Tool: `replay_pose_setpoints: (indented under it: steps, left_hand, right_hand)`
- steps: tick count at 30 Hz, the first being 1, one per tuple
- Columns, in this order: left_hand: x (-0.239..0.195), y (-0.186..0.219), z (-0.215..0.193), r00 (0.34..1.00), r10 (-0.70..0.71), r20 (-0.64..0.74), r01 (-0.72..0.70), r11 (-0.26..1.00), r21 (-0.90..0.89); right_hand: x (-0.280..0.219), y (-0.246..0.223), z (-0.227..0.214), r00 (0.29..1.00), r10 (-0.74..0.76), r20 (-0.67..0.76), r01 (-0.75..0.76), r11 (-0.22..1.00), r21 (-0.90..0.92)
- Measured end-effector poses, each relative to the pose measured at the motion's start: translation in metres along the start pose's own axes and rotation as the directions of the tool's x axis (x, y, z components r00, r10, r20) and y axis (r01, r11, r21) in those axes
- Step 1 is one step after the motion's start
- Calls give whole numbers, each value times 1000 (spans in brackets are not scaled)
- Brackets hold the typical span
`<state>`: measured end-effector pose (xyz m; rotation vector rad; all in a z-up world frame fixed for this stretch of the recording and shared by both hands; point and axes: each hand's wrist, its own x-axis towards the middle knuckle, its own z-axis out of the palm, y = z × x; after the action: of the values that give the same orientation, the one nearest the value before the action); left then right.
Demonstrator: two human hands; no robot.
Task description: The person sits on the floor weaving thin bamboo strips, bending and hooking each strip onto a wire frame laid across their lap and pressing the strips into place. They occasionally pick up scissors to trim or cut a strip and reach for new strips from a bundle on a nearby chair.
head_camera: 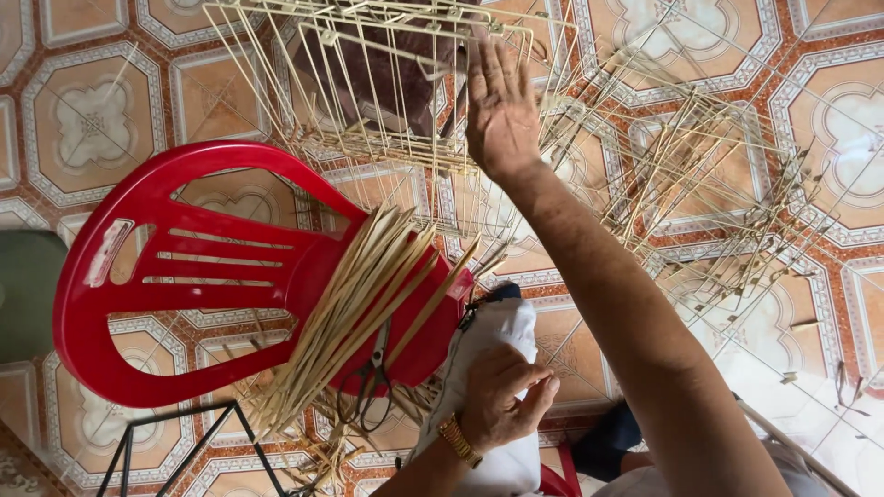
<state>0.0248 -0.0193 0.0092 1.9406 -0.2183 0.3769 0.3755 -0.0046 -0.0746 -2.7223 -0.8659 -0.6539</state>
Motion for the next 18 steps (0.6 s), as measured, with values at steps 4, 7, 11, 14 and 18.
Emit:
replay_pose_setpoints:
  steps: [4, 7, 11, 14, 18]
  left_hand:
    - [3, 0, 3, 1000, -12, 20, 12, 1000, -19]
    - [-6, -10, 14, 1000, 28, 11, -28, 1000, -14]
    - [-8, -17, 12, 999, 45, -16, -45, 999, 7]
    - [-15, -27, 13, 999, 33, -38, -33, 999, -20]
    - [-3, -10, -4, 999, 25, 45, -29, 995, 97]
  right_hand:
    - [21, -43, -127, 691, 199, 695, -348, 934, 79]
    - [15, -54, -126, 681, 154, 716, -145, 987, -74]
    - [-18, -23, -116, 685, 26, 728, 122, 981, -150]
    - [-44, -2, -192, 901, -125, 415, 198, 970, -140]
    - [-88, 41, -294, 979, -187, -86, 176, 977, -119]
